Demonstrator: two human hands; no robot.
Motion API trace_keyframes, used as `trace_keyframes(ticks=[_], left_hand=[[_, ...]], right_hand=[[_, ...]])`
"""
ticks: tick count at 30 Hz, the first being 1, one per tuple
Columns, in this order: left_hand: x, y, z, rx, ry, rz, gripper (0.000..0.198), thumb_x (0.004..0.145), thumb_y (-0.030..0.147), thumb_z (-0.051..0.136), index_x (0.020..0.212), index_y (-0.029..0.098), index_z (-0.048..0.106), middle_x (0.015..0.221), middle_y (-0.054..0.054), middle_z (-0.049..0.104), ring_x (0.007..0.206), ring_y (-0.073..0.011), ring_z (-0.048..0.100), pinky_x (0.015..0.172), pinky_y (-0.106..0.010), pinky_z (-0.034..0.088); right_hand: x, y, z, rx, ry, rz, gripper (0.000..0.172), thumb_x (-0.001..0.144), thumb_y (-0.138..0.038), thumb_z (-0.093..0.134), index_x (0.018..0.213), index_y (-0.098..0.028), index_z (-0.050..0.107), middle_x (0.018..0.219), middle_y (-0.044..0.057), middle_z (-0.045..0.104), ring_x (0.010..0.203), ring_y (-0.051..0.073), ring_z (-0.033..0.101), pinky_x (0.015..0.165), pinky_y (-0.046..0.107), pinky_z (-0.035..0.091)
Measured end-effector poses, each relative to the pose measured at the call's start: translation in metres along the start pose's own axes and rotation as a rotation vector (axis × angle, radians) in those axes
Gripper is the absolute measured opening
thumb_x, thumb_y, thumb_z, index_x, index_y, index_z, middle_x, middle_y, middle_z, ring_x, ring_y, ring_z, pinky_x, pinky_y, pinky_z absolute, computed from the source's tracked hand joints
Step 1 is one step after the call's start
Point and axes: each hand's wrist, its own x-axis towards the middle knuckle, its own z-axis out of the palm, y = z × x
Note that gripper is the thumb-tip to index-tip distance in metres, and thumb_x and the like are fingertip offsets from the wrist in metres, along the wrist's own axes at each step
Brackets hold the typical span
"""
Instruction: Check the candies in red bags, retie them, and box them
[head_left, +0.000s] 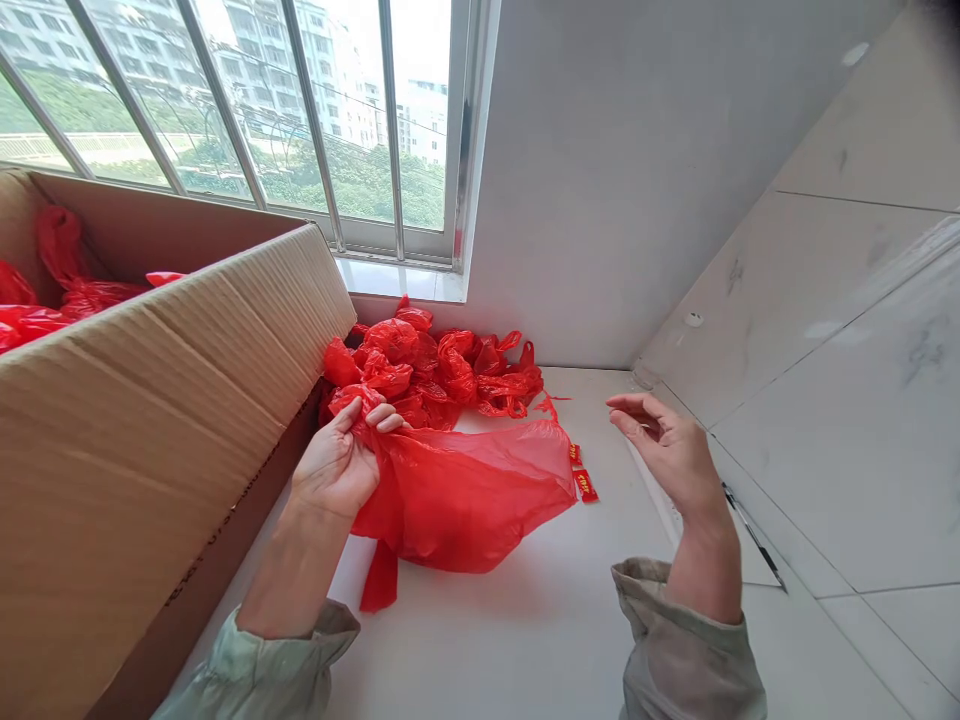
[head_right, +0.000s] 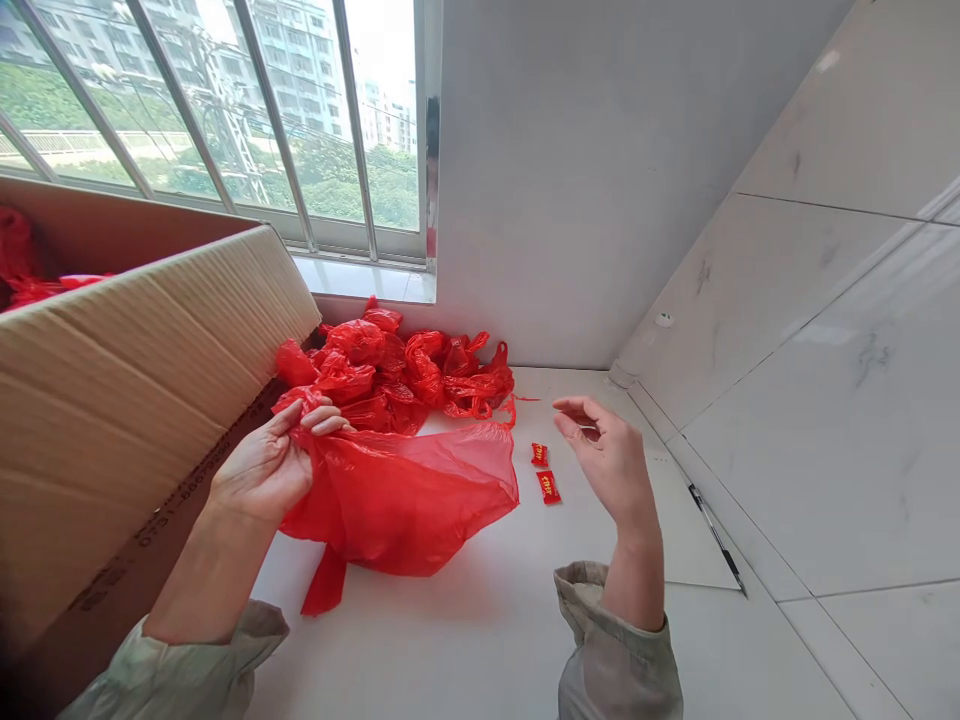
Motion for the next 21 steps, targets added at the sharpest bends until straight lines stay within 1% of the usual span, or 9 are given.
trace_keyframes(ticks=[3, 5, 6, 8, 10, 12, 13, 18, 21], left_hand=[[-0.001, -0.001, 0.000, -0.010, 0.007, -0.017, 0.040, 0.103, 0.019, 0.023, 0.067, 0.018, 0.042, 0.054, 0.002, 0.043, 0.046, -0.0086, 0.045, 0.048, -0.018, 0.050], [-0.002, -0.002, 0.000, -0.016, 0.007, -0.017, 0.040, 0.102, 0.018, 0.022, 0.067, 0.018, 0.041, 0.054, 0.002, 0.043, 0.046, -0.0087, 0.044, 0.048, -0.019, 0.050], [-0.002, -0.002, 0.000, -0.020, 0.004, -0.011, 0.040, 0.102, 0.018, 0.022, 0.067, 0.018, 0.041, 0.055, 0.002, 0.043, 0.046, -0.0086, 0.044, 0.048, -0.019, 0.050], [-0.002, -0.002, 0.000, -0.026, -0.003, 0.009, 0.041, 0.102, 0.017, 0.021, 0.067, 0.018, 0.040, 0.055, 0.002, 0.043, 0.046, -0.0081, 0.044, 0.047, -0.018, 0.048], [-0.001, 0.000, -0.001, -0.025, -0.006, 0.037, 0.041, 0.103, 0.017, 0.020, 0.067, 0.018, 0.040, 0.055, 0.002, 0.042, 0.047, -0.0079, 0.044, 0.047, -0.017, 0.047], [0.000, 0.002, -0.001, -0.018, -0.005, 0.069, 0.042, 0.103, 0.016, 0.020, 0.066, 0.018, 0.039, 0.055, 0.003, 0.042, 0.047, -0.0078, 0.044, 0.047, -0.017, 0.047], [0.000, 0.004, -0.002, -0.012, -0.004, 0.083, 0.042, 0.103, 0.016, 0.019, 0.066, 0.018, 0.038, 0.055, 0.003, 0.042, 0.047, -0.0077, 0.043, 0.048, -0.017, 0.047], [-0.001, 0.004, -0.003, 0.045, -0.007, 0.069, 0.044, 0.103, 0.020, 0.019, 0.065, 0.018, 0.040, 0.055, 0.002, 0.043, 0.046, -0.0084, 0.045, 0.049, -0.019, 0.049], [0.000, -0.001, -0.002, 0.098, -0.025, 0.061, 0.047, 0.103, 0.018, 0.018, 0.066, 0.016, 0.046, 0.054, 0.002, 0.044, 0.046, -0.0085, 0.047, 0.047, -0.017, 0.048]], right_hand=[[-0.018, -0.028, -0.005, -0.025, -0.308, -0.151, 0.036, 0.079, -0.046, 0.071, 0.113, -0.035, 0.067, 0.134, 0.006, 0.054, 0.123, 0.028, 0.052, 0.096, 0.040, 0.047], [-0.026, -0.039, 0.003, -0.112, -0.492, -0.157, 0.059, 0.071, -0.041, 0.080, 0.126, -0.043, 0.059, 0.152, 0.002, 0.034, 0.134, 0.031, 0.042, 0.093, 0.040, 0.049], [-0.029, -0.042, 0.009, -0.153, -0.566, -0.136, 0.069, 0.068, -0.037, 0.081, 0.131, -0.046, 0.055, 0.156, 0.002, 0.028, 0.134, 0.032, 0.042, 0.090, 0.039, 0.050], [-0.030, -0.043, 0.024, -0.210, -0.645, -0.101, 0.070, 0.070, -0.024, 0.076, 0.133, -0.044, 0.053, 0.150, 0.003, 0.038, 0.123, 0.029, 0.052, 0.083, 0.037, 0.051], [-0.028, -0.041, 0.035, -0.233, -0.648, -0.100, 0.049, 0.077, -0.015, 0.062, 0.121, -0.037, 0.063, 0.121, 0.004, 0.062, 0.098, 0.023, 0.062, 0.076, 0.032, 0.050], [-0.024, -0.040, 0.038, -0.201, -0.613, -0.108, 0.031, 0.081, -0.012, 0.050, 0.096, -0.030, 0.071, 0.085, 0.000, 0.067, 0.075, 0.018, 0.060, 0.066, 0.028, 0.046], [-0.023, -0.040, 0.037, -0.160, -0.588, -0.108, 0.028, 0.083, -0.013, 0.047, 0.088, -0.028, 0.071, 0.076, 0.000, 0.065, 0.068, 0.016, 0.058, 0.062, 0.027, 0.043], [-0.020, -0.044, 0.028, -0.048, -0.350, -0.088, 0.021, 0.089, -0.024, 0.048, 0.080, -0.024, 0.066, 0.071, -0.002, 0.062, 0.062, 0.014, 0.052, 0.058, 0.026, 0.038], [-0.018, -0.040, 0.025, -0.188, -0.423, -0.038, 0.026, 0.089, -0.025, 0.046, 0.066, -0.022, 0.056, 0.058, -0.002, 0.052, 0.055, 0.014, 0.045, 0.053, 0.027, 0.032]])
